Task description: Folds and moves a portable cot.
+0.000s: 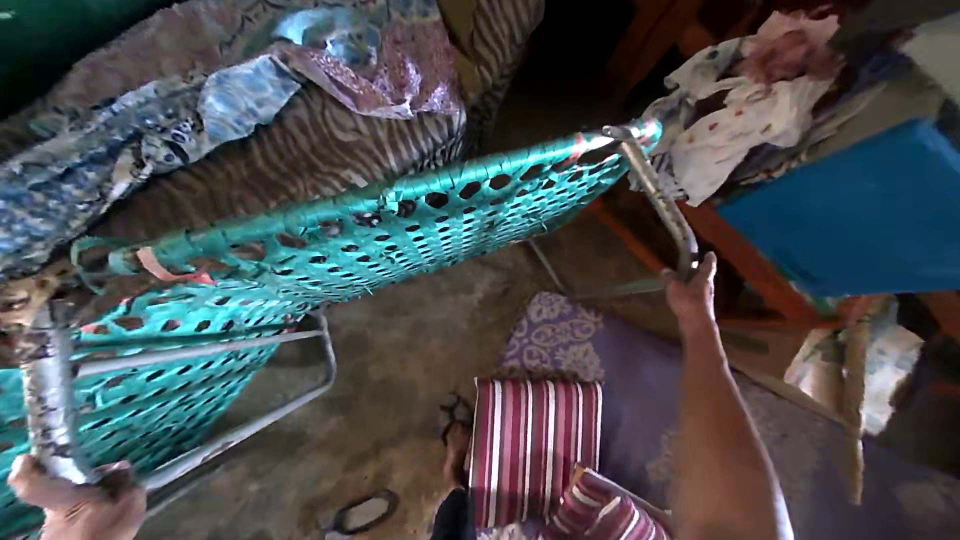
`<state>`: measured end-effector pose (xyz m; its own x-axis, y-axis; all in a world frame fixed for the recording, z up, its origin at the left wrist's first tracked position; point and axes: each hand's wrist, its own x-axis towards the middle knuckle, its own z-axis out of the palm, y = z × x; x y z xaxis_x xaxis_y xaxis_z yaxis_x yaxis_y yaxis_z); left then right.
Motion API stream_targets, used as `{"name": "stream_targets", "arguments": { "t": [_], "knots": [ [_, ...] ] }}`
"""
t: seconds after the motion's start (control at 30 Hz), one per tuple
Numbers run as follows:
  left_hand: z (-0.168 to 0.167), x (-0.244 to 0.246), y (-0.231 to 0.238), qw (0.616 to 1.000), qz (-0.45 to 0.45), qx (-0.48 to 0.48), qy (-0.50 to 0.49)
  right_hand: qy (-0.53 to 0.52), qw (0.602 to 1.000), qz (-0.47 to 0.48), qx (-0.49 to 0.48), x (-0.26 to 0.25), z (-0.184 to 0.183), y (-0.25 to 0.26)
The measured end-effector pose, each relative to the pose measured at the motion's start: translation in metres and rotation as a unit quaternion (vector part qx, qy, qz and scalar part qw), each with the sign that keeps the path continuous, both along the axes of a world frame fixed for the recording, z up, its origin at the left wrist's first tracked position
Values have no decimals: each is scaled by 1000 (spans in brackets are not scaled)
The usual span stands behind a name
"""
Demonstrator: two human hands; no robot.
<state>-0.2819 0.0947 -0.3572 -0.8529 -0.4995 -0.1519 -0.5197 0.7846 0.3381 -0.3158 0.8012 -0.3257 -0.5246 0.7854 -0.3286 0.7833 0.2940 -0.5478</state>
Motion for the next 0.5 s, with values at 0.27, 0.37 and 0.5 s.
{"name": "stream_targets", "arguments": {
  "t": [0.27, 0.37, 0.5],
  "knots": [
    [-13, -9, -6, 998, 22, 44, 36, 24, 1000, 3, -9, -16, -21, -5],
    [-9, -18, -10, 999, 20, 43, 11, 11, 995, 51, -89, -37, -4, -67],
    [4, -26, 10, 996, 61, -23, -58, 59, 942, 247, -221, -85, 13, -189]
  ]
}}
